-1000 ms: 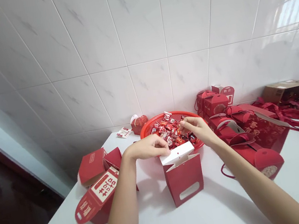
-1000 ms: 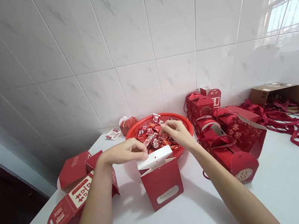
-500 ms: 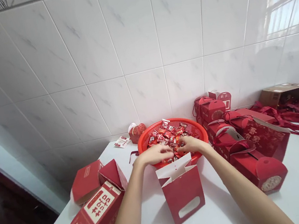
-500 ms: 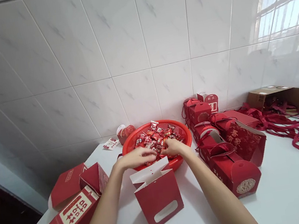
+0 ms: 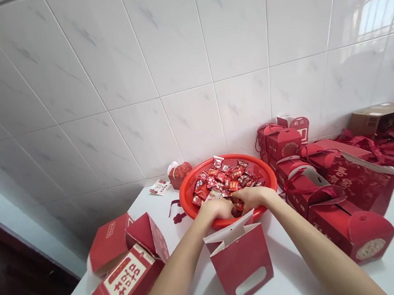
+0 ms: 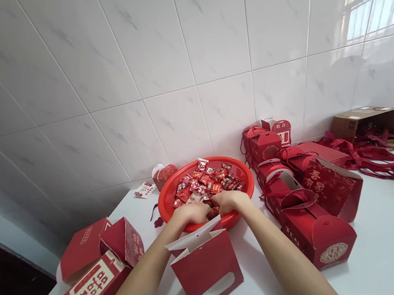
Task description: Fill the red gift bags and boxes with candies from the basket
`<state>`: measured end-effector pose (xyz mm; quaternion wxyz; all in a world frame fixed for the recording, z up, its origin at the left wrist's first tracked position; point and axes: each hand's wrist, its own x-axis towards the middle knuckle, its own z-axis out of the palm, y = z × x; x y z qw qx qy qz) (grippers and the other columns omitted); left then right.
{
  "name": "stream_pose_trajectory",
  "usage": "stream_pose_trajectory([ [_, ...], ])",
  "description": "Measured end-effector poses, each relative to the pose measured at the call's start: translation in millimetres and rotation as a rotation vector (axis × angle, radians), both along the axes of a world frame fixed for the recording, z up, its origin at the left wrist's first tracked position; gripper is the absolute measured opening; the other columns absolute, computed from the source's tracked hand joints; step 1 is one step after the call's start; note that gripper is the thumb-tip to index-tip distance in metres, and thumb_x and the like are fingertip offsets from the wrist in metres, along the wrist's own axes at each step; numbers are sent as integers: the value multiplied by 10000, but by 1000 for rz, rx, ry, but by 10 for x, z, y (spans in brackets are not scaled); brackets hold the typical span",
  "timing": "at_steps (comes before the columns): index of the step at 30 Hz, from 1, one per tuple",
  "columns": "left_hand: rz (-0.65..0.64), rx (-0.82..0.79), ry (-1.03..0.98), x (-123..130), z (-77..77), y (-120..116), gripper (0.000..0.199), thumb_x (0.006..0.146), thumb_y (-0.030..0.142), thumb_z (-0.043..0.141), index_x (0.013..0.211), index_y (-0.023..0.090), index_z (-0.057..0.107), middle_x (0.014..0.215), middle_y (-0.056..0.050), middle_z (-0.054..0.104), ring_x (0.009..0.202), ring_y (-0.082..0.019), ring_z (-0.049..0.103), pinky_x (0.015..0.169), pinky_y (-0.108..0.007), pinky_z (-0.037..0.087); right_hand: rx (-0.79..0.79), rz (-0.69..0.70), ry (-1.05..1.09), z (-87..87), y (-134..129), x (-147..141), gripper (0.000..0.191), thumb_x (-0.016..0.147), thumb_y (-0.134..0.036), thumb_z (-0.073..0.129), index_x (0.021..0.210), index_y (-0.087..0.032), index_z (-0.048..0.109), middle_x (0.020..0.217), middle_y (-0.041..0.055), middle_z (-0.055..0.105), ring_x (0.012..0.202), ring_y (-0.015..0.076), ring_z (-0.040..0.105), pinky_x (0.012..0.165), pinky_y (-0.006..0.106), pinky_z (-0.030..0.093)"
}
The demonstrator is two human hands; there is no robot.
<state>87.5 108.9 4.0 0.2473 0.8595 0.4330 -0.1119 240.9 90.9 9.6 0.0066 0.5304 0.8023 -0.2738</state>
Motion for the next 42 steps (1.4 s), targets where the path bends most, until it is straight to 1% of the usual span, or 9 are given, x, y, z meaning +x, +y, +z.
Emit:
stream_pose_trajectory([
  [5,24,18,38,-7,71,-62,136,698,280,629,605,182,624,656,-34,678,585,-174,562,592,-268,432,-20,-2,93,1,4,22,692,559,-108,754,1228,-268,685,1240,70,703,1111,321,652,826,321,500],
  [8,83,52,-75,-57,101,-107,177,767,268,575,617,177,601,650,-43,659,580,-180,556,590,-278,413,12,-65,218,-37,42,39,494,545,-57,728,1011,-217,755,970,47,757,937,272,683,760,287,487],
  [11,176,124,-276,-103,102,-115,249,843,280,504,617,184,546,615,-26,607,578,-173,542,572,-271,386,78,-193,405,-82,104,77,334,574,-27,667,865,-179,725,738,2,697,755,193,648,664,248,459],
  [15,334,255,-589,-130,87,-88,297,910,321,431,651,190,496,614,3,563,598,-153,536,567,-248,374,142,-357,729,-95,152,135,160,690,-129,640,845,-168,646,671,-24,623,645,131,589,617,230,451],
  [18,414,286,-741,-122,88,-89,339,913,400,464,647,192,497,541,23,518,541,-148,531,545,-245,397,108,-419,948,-77,141,158,156,733,-253,672,856,-180,610,695,-17,624,570,111,563,559,234,473],
  [20,486,205,-909,-101,101,-103,321,882,411,545,657,183,534,554,20,554,530,-145,551,554,-249,445,69,-443,1059,-69,128,166,205,715,-303,712,848,-189,606,697,-13,619,536,109,550,510,238,483],
  [24,683,-93,-1288,-63,145,-131,213,797,319,693,684,158,610,643,1,643,561,-141,610,616,-278,544,-1,-472,1201,-63,120,176,223,689,-294,753,862,-201,646,657,-27,591,483,97,519,436,220,467],
  [32,705,-114,-1363,-143,129,-75,310,706,420,805,673,148,661,598,-8,645,564,-150,622,621,-279,532,-96,-478,1330,-63,129,208,187,670,-308,792,712,-183,660,653,-20,568,595,116,533,468,208,484],
  [42,733,-116,-1415,-147,147,-92,310,603,396,853,616,141,678,603,-5,658,544,-106,550,587,-231,465,-173,-478,1401,-52,124,207,240,616,-307,825,696,-182,637,660,-22,557,604,119,509,522,270,547],
])
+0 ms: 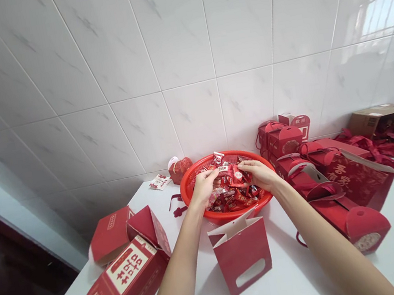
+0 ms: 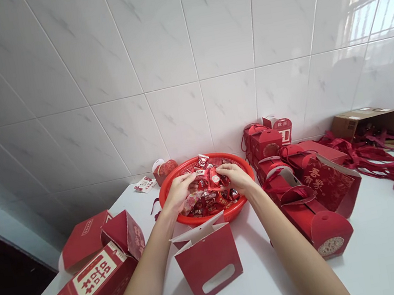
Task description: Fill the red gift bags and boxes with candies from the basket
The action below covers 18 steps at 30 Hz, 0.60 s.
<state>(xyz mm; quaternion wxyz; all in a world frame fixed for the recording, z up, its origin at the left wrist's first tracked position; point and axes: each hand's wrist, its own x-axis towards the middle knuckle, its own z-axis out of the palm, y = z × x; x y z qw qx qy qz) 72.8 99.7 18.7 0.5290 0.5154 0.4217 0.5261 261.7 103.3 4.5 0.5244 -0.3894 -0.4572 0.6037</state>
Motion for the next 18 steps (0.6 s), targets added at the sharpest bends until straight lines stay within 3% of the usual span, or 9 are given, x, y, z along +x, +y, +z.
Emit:
stream_pose_trajectory([
  [5,-40,-8,-40,-16,39,-15,289,658,400,826,677,138,705,702,-60,722,690,-175,652,668,-274,507,9,-16,37,16,-16,-4,311,600,-346,838,680,-190,582,600,-46,530,543,101,498,485,238,516],
  [12,-73,-81,-111,-26,67,-42,272,665,357,835,774,131,730,855,-84,759,709,-161,663,621,-253,522,39,-1,24,74,-78,-33,361,583,-410,834,669,-189,560,493,-59,511,396,70,417,354,187,278],
  [18,-76,26,-73,-53,119,-53,329,681,445,810,785,141,735,859,-77,761,743,-182,679,614,-248,513,133,4,54,291,-204,-100,426,557,-502,815,632,-187,537,480,-75,458,377,45,344,365,185,202],
])
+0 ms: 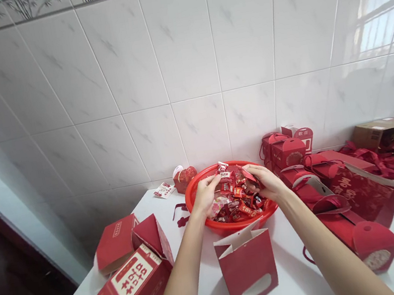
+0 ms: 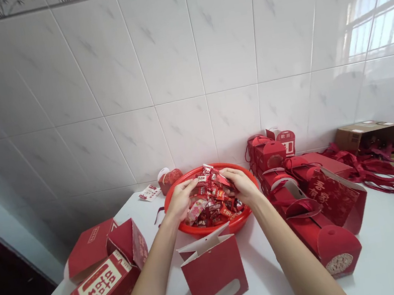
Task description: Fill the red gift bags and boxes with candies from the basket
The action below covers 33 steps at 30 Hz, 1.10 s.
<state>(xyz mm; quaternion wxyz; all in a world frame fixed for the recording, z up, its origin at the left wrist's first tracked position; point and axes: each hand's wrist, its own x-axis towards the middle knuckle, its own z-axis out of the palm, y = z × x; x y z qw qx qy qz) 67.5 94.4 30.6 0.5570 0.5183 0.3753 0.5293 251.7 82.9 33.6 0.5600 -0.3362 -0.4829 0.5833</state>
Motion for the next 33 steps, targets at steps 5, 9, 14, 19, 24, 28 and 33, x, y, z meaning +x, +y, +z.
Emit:
stream_pose_trajectory([
  [5,106,243,98,-7,160,-111,394,669,548,791,775,171,745,836,-44,757,780,-192,672,662,-243,501,58,-64,-21,246,-252,-115,439,608,-541,821,718,-202,565,538,-81,468,431,55,370,385,171,251],
  [9,104,325,128,19,301,-272,389,689,510,793,869,167,753,924,-52,765,902,-221,692,787,-272,523,186,-81,-136,369,-438,-208,436,667,-583,787,729,-188,615,601,-58,529,493,66,421,435,184,335],
  [14,-48,237,67,-6,475,-470,415,638,396,848,955,150,743,966,-78,767,918,-241,708,830,-313,549,254,-36,-171,434,-543,-211,407,698,-552,790,753,-162,687,662,-22,590,558,86,487,493,196,395],
  [19,-68,242,-8,-46,591,-594,430,576,233,864,974,147,727,959,-69,753,857,-199,701,799,-300,574,207,-11,-58,458,-584,-162,380,696,-524,812,798,-172,710,661,-12,621,555,99,530,520,208,446],
  [24,8,291,0,-67,588,-662,433,592,197,850,999,159,709,1043,-69,716,896,-194,683,787,-312,592,202,24,68,532,-657,-96,309,675,-437,852,751,-172,711,684,-7,654,593,95,560,559,191,476],
  [28,-6,302,57,-116,569,-702,443,593,189,853,1012,165,710,956,-63,724,874,-194,684,761,-293,592,211,42,95,578,-705,-63,296,681,-415,855,721,-171,693,622,-24,610,516,71,493,481,171,434],
  [33,98,358,128,-123,568,-716,423,629,203,832,1034,181,712,885,-42,724,883,-197,696,794,-290,585,226,61,73,592,-742,-115,300,715,-439,827,734,-179,678,595,-35,576,469,62,444,430,169,385],
])
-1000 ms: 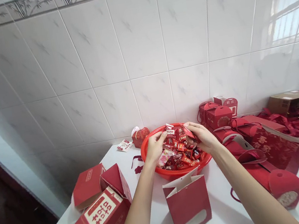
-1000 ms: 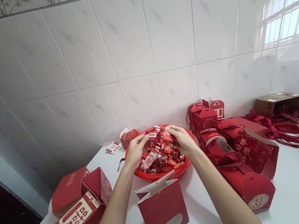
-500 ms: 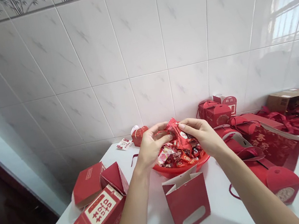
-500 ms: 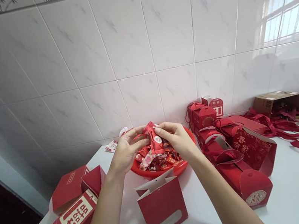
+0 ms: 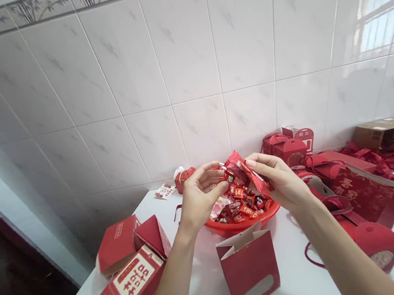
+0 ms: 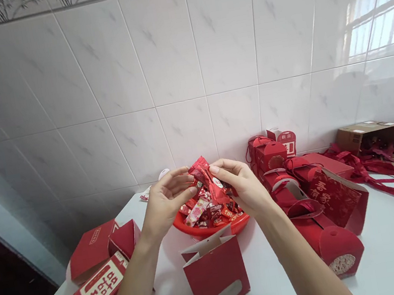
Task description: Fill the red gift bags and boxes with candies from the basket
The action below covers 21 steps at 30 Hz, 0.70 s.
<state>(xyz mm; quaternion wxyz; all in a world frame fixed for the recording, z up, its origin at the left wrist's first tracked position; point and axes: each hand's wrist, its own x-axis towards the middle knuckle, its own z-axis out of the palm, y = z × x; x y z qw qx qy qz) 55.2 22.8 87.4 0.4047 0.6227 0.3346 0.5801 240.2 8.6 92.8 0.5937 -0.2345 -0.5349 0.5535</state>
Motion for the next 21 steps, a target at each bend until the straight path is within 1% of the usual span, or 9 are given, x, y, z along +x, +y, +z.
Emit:
stream_pose_trajectory([
  [2,60,21,35,15,-4,3,389,635,207,827,1008,181,721,905,-47,718,851,-187,691,768,-282,585,-3,-3,3,5,-22,-35,306,703,-448,831,737,-182,684,613,-26,598,492,75,481,456,181,416],
  [4,87,22,52,31,-10,-1,382,630,223,831,994,183,726,896,-42,701,803,-175,681,715,-269,586,-8,-14,-4,8,-45,-71,310,687,-451,839,743,-182,697,630,-17,615,526,89,519,491,194,450],
  [6,53,4,51,43,-13,-18,424,613,248,848,1013,187,718,847,-27,676,771,-171,675,675,-260,585,3,-32,-27,2,-62,-105,310,687,-457,837,750,-181,710,660,-7,635,568,101,549,528,202,473],
  [8,-8,-6,42,50,-12,-52,469,611,270,860,1044,189,699,837,-23,669,785,-178,679,676,-254,585,26,-49,-53,-14,-70,-134,313,700,-472,824,758,-182,722,700,5,655,607,113,573,555,211,486],
  [10,-45,3,39,54,-9,-97,492,624,279,863,1070,198,673,930,-37,682,810,-178,685,695,-248,589,57,-81,-70,-32,-71,-153,318,704,-483,818,768,-183,735,739,19,675,647,131,599,581,225,500],
  [12,-41,8,44,58,-6,-144,521,634,271,863,1100,216,636,1065,-49,670,812,-164,689,702,-239,592,85,-123,-76,-45,-70,-161,309,712,-479,815,782,-185,752,760,28,692,678,147,619,602,240,510],
  [15,-37,-23,65,64,0,-203,554,644,273,858,1124,242,583,1182,-57,626,785,-150,689,635,-218,582,103,-165,-80,-44,-76,-155,285,719,-459,815,778,-185,765,770,33,710,687,154,628,615,251,511],
  [18,-59,-35,126,36,33,-256,492,677,286,835,1095,243,581,1187,-60,621,811,-163,688,583,-200,555,84,-169,-108,-39,-79,-124,278,726,-455,812,775,-184,770,735,31,705,659,160,627,598,266,505],
  [21,-105,-21,313,-85,113,-319,347,708,290,814,995,224,633,1072,-50,659,875,-200,692,606,-211,544,96,-192,-128,-53,-59,-57,263,757,-449,797,805,-191,779,700,18,694,626,153,620,585,267,495],
])
